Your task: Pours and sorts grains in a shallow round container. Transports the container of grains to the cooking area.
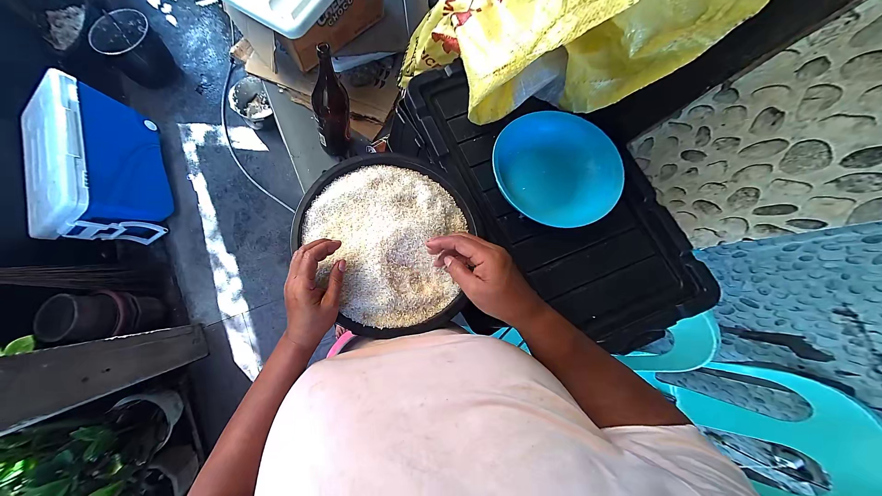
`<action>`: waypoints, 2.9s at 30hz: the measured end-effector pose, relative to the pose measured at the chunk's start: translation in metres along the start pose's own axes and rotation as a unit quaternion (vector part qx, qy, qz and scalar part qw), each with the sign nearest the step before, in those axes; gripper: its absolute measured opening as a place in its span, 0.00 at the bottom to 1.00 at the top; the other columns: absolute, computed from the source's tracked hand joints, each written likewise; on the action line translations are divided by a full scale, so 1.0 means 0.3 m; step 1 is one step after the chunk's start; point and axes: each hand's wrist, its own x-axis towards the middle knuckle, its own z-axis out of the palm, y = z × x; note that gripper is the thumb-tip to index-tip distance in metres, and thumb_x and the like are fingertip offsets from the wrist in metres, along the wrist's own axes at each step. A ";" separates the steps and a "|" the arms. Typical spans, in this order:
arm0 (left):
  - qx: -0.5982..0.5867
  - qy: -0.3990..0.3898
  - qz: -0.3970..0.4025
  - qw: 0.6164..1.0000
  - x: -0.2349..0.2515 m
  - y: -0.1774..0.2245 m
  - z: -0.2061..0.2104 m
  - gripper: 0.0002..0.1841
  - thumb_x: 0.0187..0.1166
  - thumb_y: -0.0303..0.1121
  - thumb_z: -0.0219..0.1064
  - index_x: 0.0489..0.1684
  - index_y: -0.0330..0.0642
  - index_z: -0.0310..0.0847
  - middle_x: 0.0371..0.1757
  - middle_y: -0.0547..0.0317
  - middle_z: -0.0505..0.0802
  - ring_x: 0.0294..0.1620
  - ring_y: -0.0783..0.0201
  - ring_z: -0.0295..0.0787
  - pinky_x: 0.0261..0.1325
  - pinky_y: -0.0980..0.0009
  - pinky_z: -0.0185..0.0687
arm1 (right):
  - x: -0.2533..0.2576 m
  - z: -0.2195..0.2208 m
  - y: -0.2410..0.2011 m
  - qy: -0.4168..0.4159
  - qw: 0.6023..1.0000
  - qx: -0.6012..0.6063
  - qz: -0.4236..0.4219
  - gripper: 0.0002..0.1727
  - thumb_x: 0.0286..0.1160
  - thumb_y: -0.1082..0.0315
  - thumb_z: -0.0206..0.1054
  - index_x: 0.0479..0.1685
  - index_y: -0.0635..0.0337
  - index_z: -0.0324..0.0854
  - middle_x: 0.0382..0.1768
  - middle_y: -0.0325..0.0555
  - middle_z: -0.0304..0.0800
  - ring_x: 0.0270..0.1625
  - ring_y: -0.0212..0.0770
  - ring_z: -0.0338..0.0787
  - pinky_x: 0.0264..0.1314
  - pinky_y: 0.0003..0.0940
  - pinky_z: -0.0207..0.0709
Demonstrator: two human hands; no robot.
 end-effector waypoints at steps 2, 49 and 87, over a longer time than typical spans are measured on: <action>0.017 -0.004 0.007 1.000 0.001 0.002 0.000 0.14 0.84 0.30 0.64 0.63 0.33 0.82 0.64 0.48 0.88 0.69 0.57 0.84 0.76 0.59 0.78 | 0.009 0.006 -0.008 -0.054 0.997 -0.039 0.046 0.16 0.84 0.71 0.58 0.62 0.58 0.86 0.46 0.42 0.93 0.39 0.31 0.92 0.45 0.31 0.90; -0.081 0.090 -0.013 0.993 -0.002 0.003 0.002 0.23 0.83 0.20 0.50 0.79 0.33 0.64 0.79 0.43 0.75 0.71 0.57 0.83 0.72 0.61 0.82 | 0.073 0.046 0.013 0.007 0.992 0.127 -0.002 0.14 0.81 0.76 0.59 0.58 0.62 0.86 0.59 0.45 0.88 0.54 0.34 0.90 0.57 0.29 0.88; -0.034 0.058 0.035 0.997 0.003 0.002 0.013 0.16 0.72 0.15 0.53 0.45 0.34 0.89 0.52 0.50 0.94 0.60 0.56 0.88 0.68 0.60 0.82 | 0.483 0.240 -0.058 -0.122 0.948 -0.225 -0.188 0.10 0.79 0.70 0.65 0.47 0.56 0.93 0.47 0.51 0.90 0.58 0.59 0.82 0.60 0.57 0.73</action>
